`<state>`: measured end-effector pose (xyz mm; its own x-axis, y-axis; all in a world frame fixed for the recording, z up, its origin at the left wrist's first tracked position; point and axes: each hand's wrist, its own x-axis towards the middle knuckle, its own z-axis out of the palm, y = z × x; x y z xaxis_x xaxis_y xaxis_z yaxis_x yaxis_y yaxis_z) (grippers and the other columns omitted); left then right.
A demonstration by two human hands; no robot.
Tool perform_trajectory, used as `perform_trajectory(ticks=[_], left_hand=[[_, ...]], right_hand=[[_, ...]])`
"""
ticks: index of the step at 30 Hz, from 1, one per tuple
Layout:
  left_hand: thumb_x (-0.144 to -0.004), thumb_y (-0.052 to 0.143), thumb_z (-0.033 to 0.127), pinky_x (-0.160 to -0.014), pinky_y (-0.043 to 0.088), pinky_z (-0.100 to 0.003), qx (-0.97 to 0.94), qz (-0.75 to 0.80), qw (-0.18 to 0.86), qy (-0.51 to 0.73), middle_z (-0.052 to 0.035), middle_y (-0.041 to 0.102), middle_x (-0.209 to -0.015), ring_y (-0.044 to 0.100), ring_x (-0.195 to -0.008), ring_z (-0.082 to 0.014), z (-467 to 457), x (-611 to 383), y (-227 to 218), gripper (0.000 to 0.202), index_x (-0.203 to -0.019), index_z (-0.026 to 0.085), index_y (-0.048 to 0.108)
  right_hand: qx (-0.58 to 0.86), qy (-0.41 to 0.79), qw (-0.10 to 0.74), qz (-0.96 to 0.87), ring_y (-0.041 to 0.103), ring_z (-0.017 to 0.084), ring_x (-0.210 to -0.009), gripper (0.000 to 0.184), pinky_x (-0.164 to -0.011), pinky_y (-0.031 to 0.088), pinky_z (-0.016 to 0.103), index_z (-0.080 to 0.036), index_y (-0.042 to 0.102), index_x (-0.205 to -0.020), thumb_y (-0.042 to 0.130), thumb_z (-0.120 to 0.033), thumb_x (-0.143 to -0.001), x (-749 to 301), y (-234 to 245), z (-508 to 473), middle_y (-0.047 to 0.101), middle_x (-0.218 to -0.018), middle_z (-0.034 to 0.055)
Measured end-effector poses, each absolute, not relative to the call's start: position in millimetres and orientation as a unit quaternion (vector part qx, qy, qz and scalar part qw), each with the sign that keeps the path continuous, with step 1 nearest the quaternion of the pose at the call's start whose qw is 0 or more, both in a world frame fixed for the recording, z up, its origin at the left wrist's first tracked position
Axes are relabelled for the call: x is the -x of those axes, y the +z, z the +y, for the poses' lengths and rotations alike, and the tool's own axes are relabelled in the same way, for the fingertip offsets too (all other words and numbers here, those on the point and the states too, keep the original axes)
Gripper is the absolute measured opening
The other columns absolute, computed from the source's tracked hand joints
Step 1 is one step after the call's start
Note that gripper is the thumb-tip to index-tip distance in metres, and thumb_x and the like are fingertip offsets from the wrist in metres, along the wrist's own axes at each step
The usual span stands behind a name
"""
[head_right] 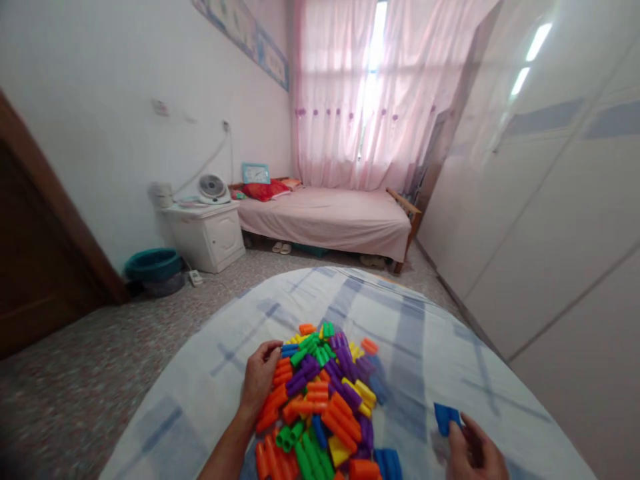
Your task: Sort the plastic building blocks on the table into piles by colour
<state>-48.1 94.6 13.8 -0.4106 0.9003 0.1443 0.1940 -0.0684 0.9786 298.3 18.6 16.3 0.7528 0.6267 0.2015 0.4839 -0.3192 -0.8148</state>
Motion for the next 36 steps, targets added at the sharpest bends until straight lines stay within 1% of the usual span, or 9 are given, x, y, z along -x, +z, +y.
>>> perform_trajectory(ticks=[4,12,17,21,24,27,30,32,36], left_hand=[[-0.073,0.053,0.039,-0.079,0.051,-0.036,-0.461,0.623,0.303,0.555,-0.0077,0.070,-0.089,0.064,-0.085,-0.0236,96.9,51.5,8.7,0.032,-0.090,0.016,0.067],[-0.070,0.055,0.041,-0.074,0.052,-0.034,-0.462,0.629,0.300,0.548,-0.0069,0.070,-0.085,0.064,-0.078,-0.0227,98.4,54.0,9.2,0.034,-0.088,0.016,0.068],[-0.071,0.054,0.041,-0.074,0.052,-0.034,-0.467,0.635,0.290,0.543,-0.0068,0.071,-0.086,0.064,-0.079,-0.0224,97.2,52.9,11.2,0.033,-0.088,0.016,0.068],[-0.072,0.053,0.041,-0.075,0.052,-0.033,-0.468,0.633,0.297,0.541,-0.0065,0.070,-0.087,0.064,-0.080,-0.0219,97.1,53.0,10.5,0.033,-0.090,0.016,0.067],[-0.073,0.053,0.040,-0.076,0.051,-0.033,-0.467,0.631,0.302,0.541,-0.0068,0.070,-0.090,0.064,-0.082,-0.0217,96.8,53.4,9.4,0.033,-0.091,0.016,0.067],[-0.073,0.053,0.041,-0.076,0.051,-0.033,-0.465,0.629,0.308,0.542,-0.0069,0.070,-0.092,0.064,-0.083,-0.0216,96.7,53.3,8.9,0.034,-0.092,0.016,0.067],[-0.072,0.054,0.041,-0.075,0.051,-0.033,-0.464,0.632,0.302,0.542,-0.0064,0.070,-0.090,0.064,-0.082,-0.0218,96.9,53.0,9.3,0.034,-0.091,0.016,0.067],[-0.072,0.054,0.041,-0.075,0.051,-0.033,-0.466,0.633,0.300,0.541,-0.0061,0.070,-0.088,0.064,-0.081,-0.0220,97.1,52.9,9.5,0.033,-0.090,0.017,0.067],[-0.071,0.054,0.042,-0.075,0.051,-0.033,-0.466,0.634,0.298,0.540,-0.0065,0.070,-0.087,0.064,-0.081,-0.0224,98.1,53.3,7.8,0.034,-0.089,0.016,0.067]], right_hand=[[0.801,0.080,0.496,-0.325,0.061,0.028,-0.091,0.058,-0.083,0.046,0.042,-0.014,0.060,-0.114,0.048,-0.055,-0.075,-300.6,19.8,12.0,0.066,-0.102,0.0136],[0.795,0.042,0.477,-0.371,0.057,0.023,-0.093,0.053,-0.084,0.044,0.037,-0.015,0.056,-0.118,0.049,-0.050,-0.078,-297.1,2.8,17.1,0.059,-0.110,0.0119],[0.766,-0.006,0.399,-0.504,0.053,0.026,-0.103,0.055,-0.091,0.041,0.041,-0.016,0.055,-0.119,0.054,-0.047,-0.074,-291.2,-0.9,20.4,0.057,-0.113,0.0119],[0.768,-0.049,0.411,-0.488,0.052,0.026,-0.105,0.047,-0.094,0.040,0.040,-0.013,0.056,-0.117,0.044,-0.040,-0.080,-295.6,-4.0,19.7,0.057,-0.112,0.0133],[0.774,-0.114,0.416,-0.464,0.049,0.028,-0.110,0.049,-0.096,0.038,0.043,-0.011,0.054,-0.119,0.044,-0.039,-0.081,-297.9,-0.5,18.2,0.055,-0.117,0.0163],[0.745,-0.151,0.419,-0.496,0.049,0.029,-0.111,0.045,-0.097,0.037,0.047,-0.012,0.056,-0.117,0.045,-0.039,-0.082,-291.8,5.0,18.9,0.056,-0.118,0.0158],[0.684,-0.124,0.429,-0.577,0.051,0.026,-0.109,0.035,-0.098,0.037,0.045,-0.016,0.059,-0.110,0.047,-0.036,-0.084,-276.8,4.7,22.8,0.061,-0.112,0.0121],[0.652,-0.085,0.416,-0.628,0.050,0.025,-0.114,0.033,-0.099,0.037,0.045,-0.018,0.059,-0.111,0.050,-0.034,-0.084,-264.6,-0.2,26.3,0.060,-0.117,0.0105],[0.658,-0.001,0.352,-0.665,0.038,0.027,-0.129,0.049,-0.098,0.038,0.048,-0.021,0.047,-0.131,0.049,-0.031,-0.083,-246.6,-10.3,31.3,0.052,-0.134,0.0089]])
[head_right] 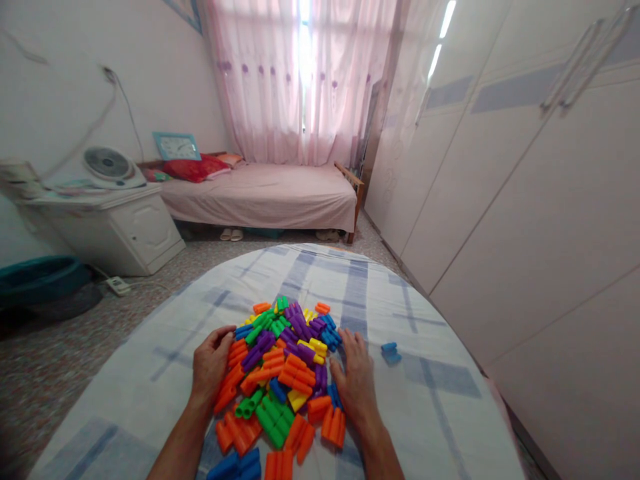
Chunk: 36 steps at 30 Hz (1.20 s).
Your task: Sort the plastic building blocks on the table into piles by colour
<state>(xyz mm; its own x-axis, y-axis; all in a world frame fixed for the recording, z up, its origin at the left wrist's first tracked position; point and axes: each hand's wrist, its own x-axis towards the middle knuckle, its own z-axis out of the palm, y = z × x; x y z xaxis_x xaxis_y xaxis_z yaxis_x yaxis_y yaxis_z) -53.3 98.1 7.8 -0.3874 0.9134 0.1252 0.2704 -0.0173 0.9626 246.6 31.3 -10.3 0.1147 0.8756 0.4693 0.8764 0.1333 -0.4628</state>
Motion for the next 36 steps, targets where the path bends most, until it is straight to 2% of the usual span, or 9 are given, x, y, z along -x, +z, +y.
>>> perform_trajectory(ticks=[2,7,12,17,21,25,30,32,36], left_hand=[[-0.071,0.054,0.042,-0.077,0.051,-0.034,-0.466,0.633,0.297,0.542,-0.0067,0.070,-0.087,0.064,-0.082,-0.0224,98.9,53.7,6.1,0.034,-0.089,0.016,0.067],[-0.071,0.054,0.042,-0.077,0.050,-0.033,-0.465,0.628,0.303,0.546,-0.0069,0.070,-0.089,0.064,-0.082,-0.0225,99.9,53.9,4.0,0.034,-0.090,0.016,0.067],[-0.071,0.053,0.041,-0.079,0.050,-0.034,-0.464,0.634,0.302,0.541,-0.0074,0.070,-0.089,0.063,-0.084,-0.0232,99.2,53.2,6.0,0.034,-0.090,0.016,0.067],[-0.070,0.053,0.041,-0.079,0.050,-0.034,-0.459,0.637,0.307,0.538,-0.0071,0.069,-0.089,0.063,-0.084,-0.0231,98.5,52.5,7.7,0.034,-0.090,0.016,0.067],[-0.071,0.054,0.041,-0.079,0.050,-0.034,-0.459,0.639,0.310,0.534,-0.0070,0.069,-0.090,0.063,-0.084,-0.0231,98.5,52.4,6.9,0.035,-0.092,0.016,0.066],[-0.070,0.054,0.041,-0.078,0.050,-0.034,-0.460,0.636,0.310,0.537,-0.0067,0.070,-0.090,0.064,-0.083,-0.0226,99.4,53.0,4.7,0.035,-0.091,0.017,0.066],[-0.071,0.053,0.042,-0.078,0.050,-0.034,-0.460,0.635,0.310,0.538,-0.0069,0.069,-0.089,0.063,-0.083,-0.0225,99.5,52.8,5.9,0.035,-0.092,0.016,0.066],[-0.070,0.053,0.041,-0.078,0.050,-0.034,-0.462,0.638,0.303,0.536,-0.0067,0.069,-0.088,0.063,-0.083,-0.0224,98.6,52.1,8.5,0.035,-0.090,0.016,0.067],[-0.069,0.053,0.041,-0.078,0.050,-0.033,-0.463,0.642,0.297,0.534,-0.0062,0.069,-0.087,0.063,-0.082,-0.0222,97.3,51.1,12.3,0.034,-0.088,0.017,0.067]], right_hand=[[0.661,0.034,0.330,-0.674,0.038,0.027,-0.130,0.050,-0.098,0.038,0.048,-0.022,0.047,-0.132,0.048,-0.030,-0.083,-243.7,-10.3,31.7,0.052,-0.134,0.0080],[0.651,0.076,0.329,-0.680,0.055,0.023,-0.108,0.038,-0.095,0.041,0.041,-0.020,0.059,-0.116,0.053,-0.033,-0.080,-246.1,-4.0,31.3,0.063,-0.113,0.0084],[0.634,0.055,0.337,-0.694,0.046,0.025,-0.122,0.051,-0.100,0.037,0.043,-0.024,0.051,-0.129,0.056,-0.035,-0.079,-245.8,-2.9,32.0,0.055,-0.130,0.0069],[0.649,0.071,0.327,-0.683,0.056,0.022,-0.107,0.038,-0.092,0.042,0.039,-0.025,0.061,-0.116,0.056,-0.031,-0.078,-243.3,0.1,29.9,0.063,-0.112,0.0054],[0.643,0.056,0.311,-0.697,0.046,0.024,-0.122,0.044,-0.097,0.038,0.043,-0.031,0.056,-0.124,0.055,-0.030,-0.079,-243.0,1.5,29.5,0.054,-0.131,0.0042],[0.645,0.053,0.312,-0.696,0.047,0.024,-0.121,0.030,-0.097,0.037,0.042,-0.028,0.063,-0.108,0.053,-0.026,-0.080,-241.5,3.9,29.4,0.059,-0.122,0.0043],[0.672,0.018,0.354,-0.650,0.052,0.023,-0.111,0.018,-0.092,0.040,0.040,-0.022,0.060,-0.097,0.051,-0.026,-0.082,-241.6,2.1,29.6,0.060,-0.115,0.0082],[0.676,0.004,0.372,-0.636,0.051,0.025,-0.113,0.026,-0.092,0.041,0.041,-0.021,0.057,-0.105,0.053,-0.033,-0.082,-242.1,-1.5,30.3,0.058,-0.119,0.0102],[0.671,-0.008,0.365,-0.645,0.049,0.026,-0.117,0.059,-0.094,0.040,0.044,-0.019,0.044,-0.130,0.059,-0.043,-0.078,-241.9,-8.1,31.8,0.055,-0.125,0.0116]])
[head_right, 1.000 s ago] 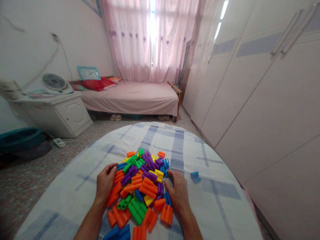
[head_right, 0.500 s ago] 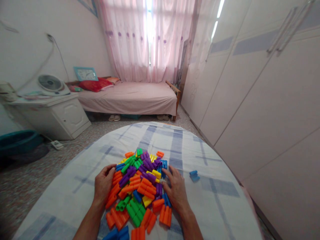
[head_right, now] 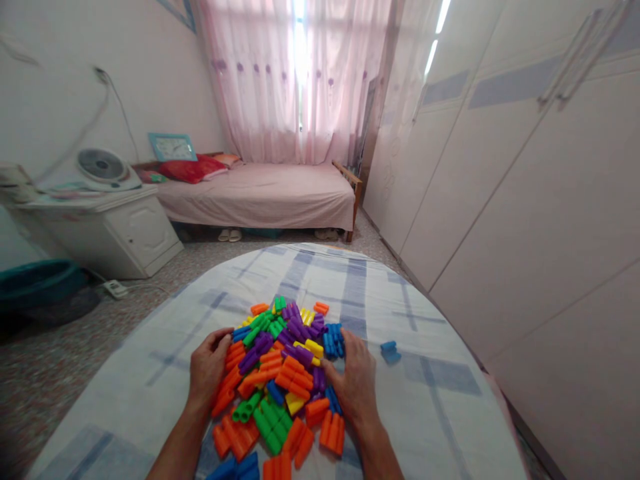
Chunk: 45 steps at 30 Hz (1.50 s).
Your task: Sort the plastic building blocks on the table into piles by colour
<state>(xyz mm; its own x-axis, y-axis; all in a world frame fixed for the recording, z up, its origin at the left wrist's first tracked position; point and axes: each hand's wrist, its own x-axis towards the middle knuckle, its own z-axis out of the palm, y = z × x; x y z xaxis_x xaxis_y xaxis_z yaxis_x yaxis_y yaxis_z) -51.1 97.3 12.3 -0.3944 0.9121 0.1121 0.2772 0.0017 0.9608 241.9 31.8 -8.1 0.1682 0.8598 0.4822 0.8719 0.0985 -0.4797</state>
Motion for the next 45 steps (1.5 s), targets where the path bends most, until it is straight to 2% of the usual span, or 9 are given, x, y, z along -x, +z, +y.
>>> perform_trajectory(ticks=[8,12,14,21,25,27,32,36,45], left_hand=[[-0.071,0.053,0.042,-0.078,0.050,-0.033,-0.469,0.638,0.305,0.529,-0.0057,0.069,-0.090,0.063,-0.084,-0.0225,99.9,54.0,4.6,0.034,-0.091,0.018,0.067],[-0.072,0.053,0.042,-0.078,0.050,-0.034,-0.470,0.639,0.305,0.527,-0.0053,0.069,-0.089,0.063,-0.084,-0.0225,100.3,54.5,2.7,0.033,-0.091,0.018,0.067],[-0.072,0.054,0.042,-0.078,0.050,-0.034,-0.468,0.636,0.309,0.530,-0.0055,0.069,-0.089,0.063,-0.083,-0.0225,100.0,54.3,2.8,0.033,-0.091,0.018,0.066],[-0.070,0.055,0.042,-0.077,0.051,-0.034,-0.469,0.636,0.304,0.531,-0.0061,0.070,-0.089,0.064,-0.083,-0.0229,99.4,54.0,5.0,0.035,-0.089,0.017,0.067],[-0.071,0.054,0.042,-0.078,0.051,-0.033,-0.474,0.640,0.304,0.523,-0.0056,0.070,-0.089,0.064,-0.083,-0.0223,100.5,54.1,4.0,0.034,-0.091,0.018,0.067],[-0.072,0.053,0.043,-0.078,0.050,-0.033,-0.478,0.641,0.304,0.518,-0.0054,0.070,-0.090,0.064,-0.083,-0.0223,100.9,54.1,3.4,0.034,-0.091,0.018,0.067],[-0.071,0.053,0.043,-0.080,0.050,-0.034,-0.476,0.643,0.307,0.516,-0.0057,0.070,-0.091,0.064,-0.085,-0.0229,101.2,54.7,3.0,0.035,-0.092,0.018,0.067],[-0.070,0.053,0.043,-0.078,0.051,-0.034,-0.475,0.646,0.302,0.516,-0.0057,0.070,-0.089,0.064,-0.083,-0.0232,100.4,55.0,4.4,0.035,-0.090,0.018,0.067],[-0.070,0.054,0.043,-0.074,0.052,-0.033,-0.482,0.639,0.293,0.523,-0.0058,0.071,-0.086,0.064,-0.080,-0.0229,99.1,53.4,7.1,0.034,-0.088,0.018,0.068]], right_hand=[[0.689,0.041,0.410,-0.596,0.060,0.020,-0.092,0.035,-0.086,0.046,0.038,-0.018,0.057,-0.115,0.045,-0.023,-0.083,-249.1,-8.1,33.3,0.066,-0.097,0.0074],[0.668,0.040,0.378,-0.640,0.047,0.024,-0.121,0.053,-0.099,0.038,0.043,-0.023,0.046,-0.132,0.053,-0.033,-0.081,-243.8,-0.6,30.9,0.053,-0.131,0.0091],[0.657,0.049,0.348,-0.667,0.042,0.025,-0.126,0.056,-0.102,0.035,0.045,-0.025,0.046,-0.133,0.056,-0.035,-0.078,-240.4,2.7,29.8,0.049,-0.136,0.0076],[0.657,0.096,0.419,-0.620,0.058,0.020,-0.100,0.030,-0.090,0.045,0.036,-0.020,0.062,-0.104,0.042,-0.023,-0.082,-241.5,6.0,30.2,0.065,-0.104,0.0072],[0.657,0.081,0.397,-0.636,0.046,0.024,-0.123,0.052,-0.100,0.038,0.041,-0.021,0.047,-0.131,0.051,-0.032,-0.081,-239.1,4.5,30.1,0.050,-0.134,0.0093],[0.659,0.086,0.363,-0.653,0.040,0.025,-0.129,0.056,-0.103,0.034,0.045,-0.026,0.045,-0.135,0.054,-0.036,-0.080,-237.3,4.2,29.8,0.043,-0.142,0.0077],[0.653,0.099,0.398,-0.636,0.052,0.022,-0.114,0.034,-0.096,0.040,0.040,-0.023,0.060,-0.111,0.052,-0.026,-0.079,-236.6,5.8,30.3,0.059,-0.119,0.0062],[0.656,0.106,0.459,-0.589,0.059,0.020,-0.094,0.025,-0.084,0.046,0.034,-0.020,0.061,-0.100,0.047,-0.024,-0.080,-241.5,6.7,31.1,0.064,-0.101,0.0063],[0.734,-0.083,0.546,-0.396,0.055,0.023,-0.093,0.029,-0.085,0.043,0.038,-0.018,0.059,-0.104,0.047,-0.033,-0.081,-298.1,4.6,23.6,0.060,-0.103,0.0093]])
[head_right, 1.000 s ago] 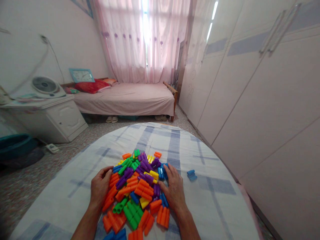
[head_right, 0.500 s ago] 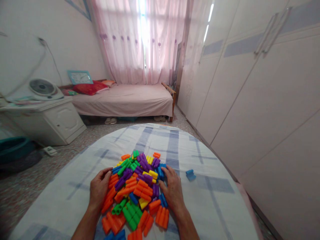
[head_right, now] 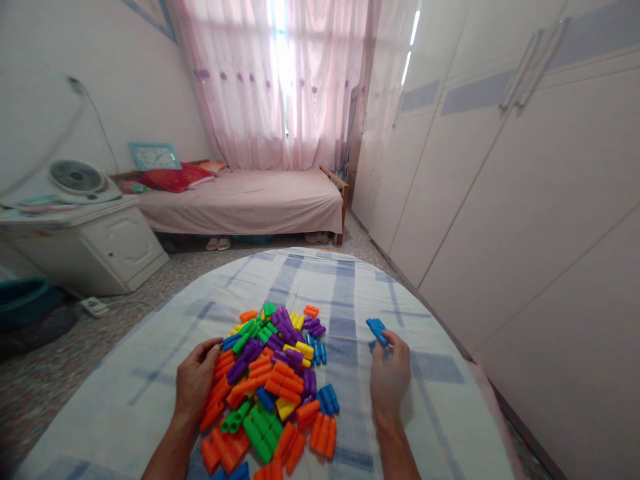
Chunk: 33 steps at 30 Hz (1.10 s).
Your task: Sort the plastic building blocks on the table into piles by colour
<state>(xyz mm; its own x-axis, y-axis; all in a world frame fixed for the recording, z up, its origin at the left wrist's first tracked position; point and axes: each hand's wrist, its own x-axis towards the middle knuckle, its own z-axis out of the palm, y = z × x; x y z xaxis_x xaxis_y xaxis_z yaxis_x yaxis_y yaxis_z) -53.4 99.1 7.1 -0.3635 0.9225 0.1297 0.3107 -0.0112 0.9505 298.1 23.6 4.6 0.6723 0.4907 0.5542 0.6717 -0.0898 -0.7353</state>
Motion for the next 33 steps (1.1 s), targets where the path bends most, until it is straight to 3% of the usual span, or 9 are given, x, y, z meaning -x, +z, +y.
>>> perform_trajectory(ticks=[7,12,17,24,33], left_hand=[[-0.070,0.054,0.042,-0.077,0.051,-0.033,-0.486,0.639,0.292,0.520,-0.0060,0.071,-0.088,0.064,-0.082,-0.0228,99.4,54.8,5.3,0.034,-0.089,0.018,0.068],[-0.071,0.054,0.043,-0.078,0.051,-0.034,-0.481,0.639,0.302,0.518,-0.0063,0.071,-0.090,0.064,-0.083,-0.0232,99.6,54.8,4.0,0.035,-0.091,0.018,0.067],[-0.069,0.055,0.043,-0.076,0.051,-0.034,-0.473,0.641,0.301,0.524,-0.0065,0.071,-0.088,0.065,-0.082,-0.0233,99.8,53.4,5.8,0.035,-0.088,0.017,0.068],[-0.070,0.055,0.042,-0.077,0.051,-0.033,-0.478,0.634,0.307,0.524,-0.0054,0.071,-0.089,0.065,-0.081,-0.0221,99.9,54.3,4.2,0.034,-0.090,0.018,0.068],[-0.071,0.055,0.042,-0.079,0.051,-0.033,-0.477,0.635,0.307,0.523,-0.0051,0.071,-0.089,0.064,-0.083,-0.0223,99.3,53.6,5.1,0.033,-0.090,0.018,0.068]], right_hand=[[0.773,-0.057,0.450,-0.443,0.053,0.025,-0.098,0.031,-0.090,0.040,0.041,-0.016,0.060,-0.103,0.045,-0.031,-0.081,-308.2,-7.4,24.2,0.061,-0.104,0.0116],[0.713,-0.133,0.468,-0.505,0.051,0.025,-0.106,0.028,-0.096,0.037,0.045,-0.017,0.059,-0.105,0.046,-0.029,-0.083,-285.4,9.4,26.0,0.060,-0.108,0.0115],[0.641,0.008,0.430,-0.636,0.055,0.021,-0.103,0.023,-0.094,0.041,0.039,-0.022,0.062,-0.102,0.048,-0.028,-0.085,-246.7,13.2,26.4,0.064,-0.106,0.0064],[0.653,0.088,0.332,-0.674,0.043,0.025,-0.125,0.042,-0.099,0.036,0.044,-0.026,0.058,-0.121,0.051,-0.024,-0.079,-234.6,2.8,26.8,0.060,-0.125,0.0038],[0.635,0.110,0.409,-0.646,0.055,0.022,-0.103,0.032,-0.091,0.042,0.037,-0.022,0.062,-0.107,0.055,-0.025,-0.076,-238.9,20.8,24.0,0.063,-0.106,0.0061]])
